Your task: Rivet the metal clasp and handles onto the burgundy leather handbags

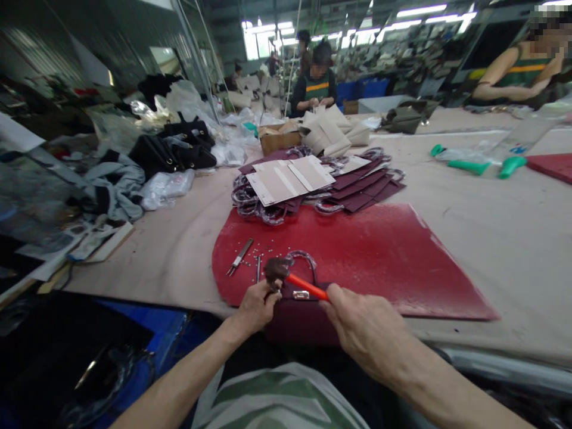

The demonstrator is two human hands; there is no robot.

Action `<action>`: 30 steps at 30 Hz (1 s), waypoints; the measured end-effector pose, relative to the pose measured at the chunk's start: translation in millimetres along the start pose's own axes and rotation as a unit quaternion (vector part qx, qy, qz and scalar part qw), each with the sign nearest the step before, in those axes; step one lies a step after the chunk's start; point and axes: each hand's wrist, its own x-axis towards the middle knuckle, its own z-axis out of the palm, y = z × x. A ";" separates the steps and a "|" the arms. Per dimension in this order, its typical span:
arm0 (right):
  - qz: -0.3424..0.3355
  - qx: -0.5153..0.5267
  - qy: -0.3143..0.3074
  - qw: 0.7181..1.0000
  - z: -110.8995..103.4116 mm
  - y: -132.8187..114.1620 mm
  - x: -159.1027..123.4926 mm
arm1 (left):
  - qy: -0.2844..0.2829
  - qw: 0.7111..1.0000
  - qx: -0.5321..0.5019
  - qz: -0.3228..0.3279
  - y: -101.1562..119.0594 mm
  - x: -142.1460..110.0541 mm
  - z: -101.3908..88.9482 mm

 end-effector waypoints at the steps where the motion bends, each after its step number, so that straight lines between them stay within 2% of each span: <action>1: -0.005 -0.011 0.005 1.000 -2.9 -3.1 1.1 | -0.003 1.000 -0.001 0.001 -0.5 0.0 0.0; 2: 0.000 -0.007 0.027 1.000 -6.3 -6.6 2.3 | -0.005 1.000 -0.003 0.003 -1.0 0.1 -0.2; 5: 0.011 0.020 0.146 0.989 -10.6 -17.2 3.4 | -0.009 1.000 -0.005 0.012 -2.4 0.8 -0.4; 6: -0.004 0.012 0.164 0.986 -8.6 -19.3 2.3 | -0.010 1.000 -0.003 0.012 -2.8 1.0 -0.3; 7: -0.017 -0.002 0.147 0.989 -5.2 -19.9 0.3 | -0.009 1.000 0.003 0.009 -3.1 1.2 -0.1; 9: -0.014 -0.025 0.053 0.998 2.9 -15.6 -4.9 | -0.009 1.000 0.011 0.007 -3.8 1.3 0.2; 11: 0.051 -0.008 -0.027 0.998 8.6 -4.0 -9.6 | -0.009 1.000 0.004 0.011 -4.6 0.9 0.0; 14: 0.172 0.082 -0.043 0.981 14.3 25.2 -13.5 | -0.011 0.999 -0.025 0.021 -6.6 -0.3 -1.3; 17: 0.299 0.153 -0.085 0.938 30.0 63.4 -17.5 | -0.009 0.999 -0.029 0.028 -10.1 -1.4 -1.8; 19: 0.369 0.113 -0.095 0.918 46.8 87.2 -22.3 | -0.009 0.999 -0.019 0.039 -12.7 -2.0 -1.3; 21: 0.398 0.061 -0.077 0.912 64.3 103.4 -27.6 | -0.005 0.999 -0.011 0.049 -14.8 -2.7 -0.7; 23: 0.373 0.018 -0.039 0.927 79.3 109.3 -32.0 | 0.002 0.998 -0.004 0.059 -16.2 -3.4 -0.4; 24: 0.333 0.001 -0.019 0.943 85.8 108.6 -33.6 | 0.006 0.998 -0.001 0.063 -16.7 -3.8 -0.3; 26: 0.211 -0.009 0.002 0.977 97.7 102.4 -35.7 | 0.010 0.997 0.005 0.070 -17.4 -4.4 -0.3; 28: 0.104 0.012 -0.022 0.994 109.3 93.3 -37.0 | 0.012 0.997 0.013 0.072 -18.2 -5.0 -0.4; 30: 0.077 0.035 -0.057 0.995 120.1 84.7 -38.3 | 0.016 0.997 0.019 0.073 -19.2 -5.3 -0.8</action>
